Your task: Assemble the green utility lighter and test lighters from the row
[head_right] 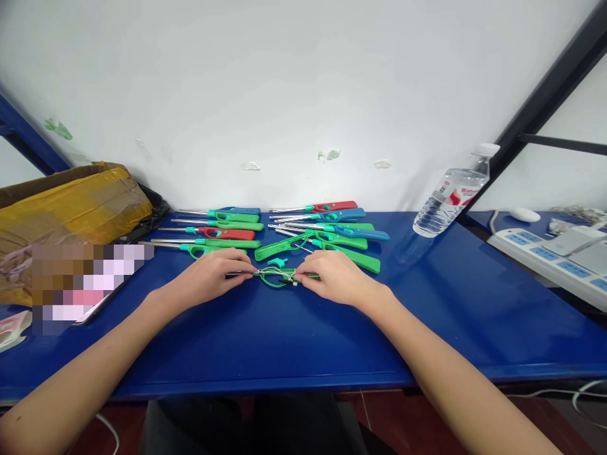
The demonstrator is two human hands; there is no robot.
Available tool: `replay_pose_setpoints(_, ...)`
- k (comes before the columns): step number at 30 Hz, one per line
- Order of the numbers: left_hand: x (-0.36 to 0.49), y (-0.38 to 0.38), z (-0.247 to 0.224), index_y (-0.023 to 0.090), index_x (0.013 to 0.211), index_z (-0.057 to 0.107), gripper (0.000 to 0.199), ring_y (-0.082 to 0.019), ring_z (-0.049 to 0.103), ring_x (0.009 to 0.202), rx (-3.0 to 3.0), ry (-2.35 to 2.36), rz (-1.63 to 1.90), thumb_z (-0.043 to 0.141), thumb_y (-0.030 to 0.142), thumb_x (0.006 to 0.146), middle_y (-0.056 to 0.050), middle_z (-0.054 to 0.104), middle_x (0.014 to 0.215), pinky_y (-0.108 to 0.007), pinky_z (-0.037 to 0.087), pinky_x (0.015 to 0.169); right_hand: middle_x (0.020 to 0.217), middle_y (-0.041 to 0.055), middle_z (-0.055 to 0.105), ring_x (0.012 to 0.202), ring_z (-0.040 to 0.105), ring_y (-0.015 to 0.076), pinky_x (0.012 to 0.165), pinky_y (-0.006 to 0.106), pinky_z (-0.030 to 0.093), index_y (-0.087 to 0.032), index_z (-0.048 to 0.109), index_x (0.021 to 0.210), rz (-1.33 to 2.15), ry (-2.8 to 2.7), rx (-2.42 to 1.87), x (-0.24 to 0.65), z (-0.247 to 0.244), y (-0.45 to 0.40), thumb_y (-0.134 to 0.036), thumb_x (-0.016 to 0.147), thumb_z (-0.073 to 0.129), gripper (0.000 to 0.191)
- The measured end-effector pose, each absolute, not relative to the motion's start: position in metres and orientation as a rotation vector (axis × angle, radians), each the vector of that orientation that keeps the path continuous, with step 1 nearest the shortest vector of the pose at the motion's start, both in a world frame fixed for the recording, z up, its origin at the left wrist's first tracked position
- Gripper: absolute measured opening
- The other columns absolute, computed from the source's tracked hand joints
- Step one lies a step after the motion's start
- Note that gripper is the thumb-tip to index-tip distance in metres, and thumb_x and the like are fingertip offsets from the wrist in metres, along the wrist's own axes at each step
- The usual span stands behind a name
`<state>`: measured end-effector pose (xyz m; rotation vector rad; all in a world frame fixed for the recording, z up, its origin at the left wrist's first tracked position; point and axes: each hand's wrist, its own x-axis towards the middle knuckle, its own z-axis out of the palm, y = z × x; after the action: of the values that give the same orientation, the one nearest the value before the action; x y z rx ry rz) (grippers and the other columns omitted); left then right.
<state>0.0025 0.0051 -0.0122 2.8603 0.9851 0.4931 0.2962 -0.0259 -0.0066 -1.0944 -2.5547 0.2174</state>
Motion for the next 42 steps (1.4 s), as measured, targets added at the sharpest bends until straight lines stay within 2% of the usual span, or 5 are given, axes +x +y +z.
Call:
replay_pose_setpoints(12, 0.006, 0.005, -0.017, 0.02, 0.1, 0.071, 0.017, -0.019, 0.064, 0.089, 2.851, 0.968, 0.57, 0.055, 0.024, 0.096, -0.004, 0.068, 0.099, -0.03, 0.05, 0.079, 0.087, 0.0027, 0.075, 0.082, 0.064, 0.0188, 0.075, 0.032, 0.046, -0.02, 0.074, 0.088, 0.248, -2.512, -1.087, 0.293, -0.005, -0.026, -0.016, 0.09, 0.057, 0.018)
replay_pose_setpoints(21, 0.025, 0.0, -0.026, 0.015, 0.123, 0.063, 0.035, -0.026, 0.059, 0.11, 2.756, 1.005, 0.645, 0.057, 0.037, 0.095, -0.011, 0.064, 0.117, -0.041, 0.049, 0.097, 0.087, 0.0033, 0.075, 0.081, 0.063, 0.0185, 0.073, 0.031, 0.045, -0.02, 0.074, 0.088, 0.248, -2.51, -1.11, 0.291, -0.003, -0.027, -0.016, 0.09, 0.056, 0.019)
replay_pose_setpoints(26, 0.029, 0.002, -0.032, 0.017, 0.118, 0.066, 0.029, -0.022, 0.059, 0.102, 2.725, 0.947, 0.596, 0.053, 0.034, 0.098, -0.009, 0.065, 0.108, -0.037, 0.05, 0.091, 0.088, 0.0041, 0.075, 0.082, 0.064, 0.019, 0.072, 0.031, 0.045, -0.02, 0.075, 0.089, 0.253, -2.499, -1.129, 0.29, -0.005, -0.027, -0.018, 0.091, 0.056, 0.019)
replay_pose_setpoints(33, 0.027, 0.002, -0.033, 0.021, 0.117, 0.068, 0.026, -0.021, 0.06, 0.1, 2.768, 0.877, 0.626, 0.05, 0.027, 0.099, -0.008, 0.064, 0.11, -0.035, 0.05, 0.088, 0.087, 0.0052, 0.075, 0.08, 0.066, 0.0191, 0.07, 0.03, 0.046, -0.021, 0.076, 0.089, 0.254, -2.497, -1.132, 0.291, -0.004, -0.028, -0.02, 0.092, 0.054, 0.022)
replay_pose_setpoints(42, 0.029, -0.001, -0.033, 0.018, 0.12, 0.065, 0.027, -0.022, 0.061, 0.099, 2.83, 0.904, 0.699, 0.05, 0.025, 0.099, -0.009, 0.066, 0.108, -0.036, 0.052, 0.086, 0.089, 0.0046, 0.075, 0.079, 0.066, 0.0185, 0.07, 0.029, 0.046, -0.021, 0.076, 0.095, 0.242, -2.493, -1.131, 0.291, -0.006, -0.027, -0.02, 0.092, 0.056, 0.02)
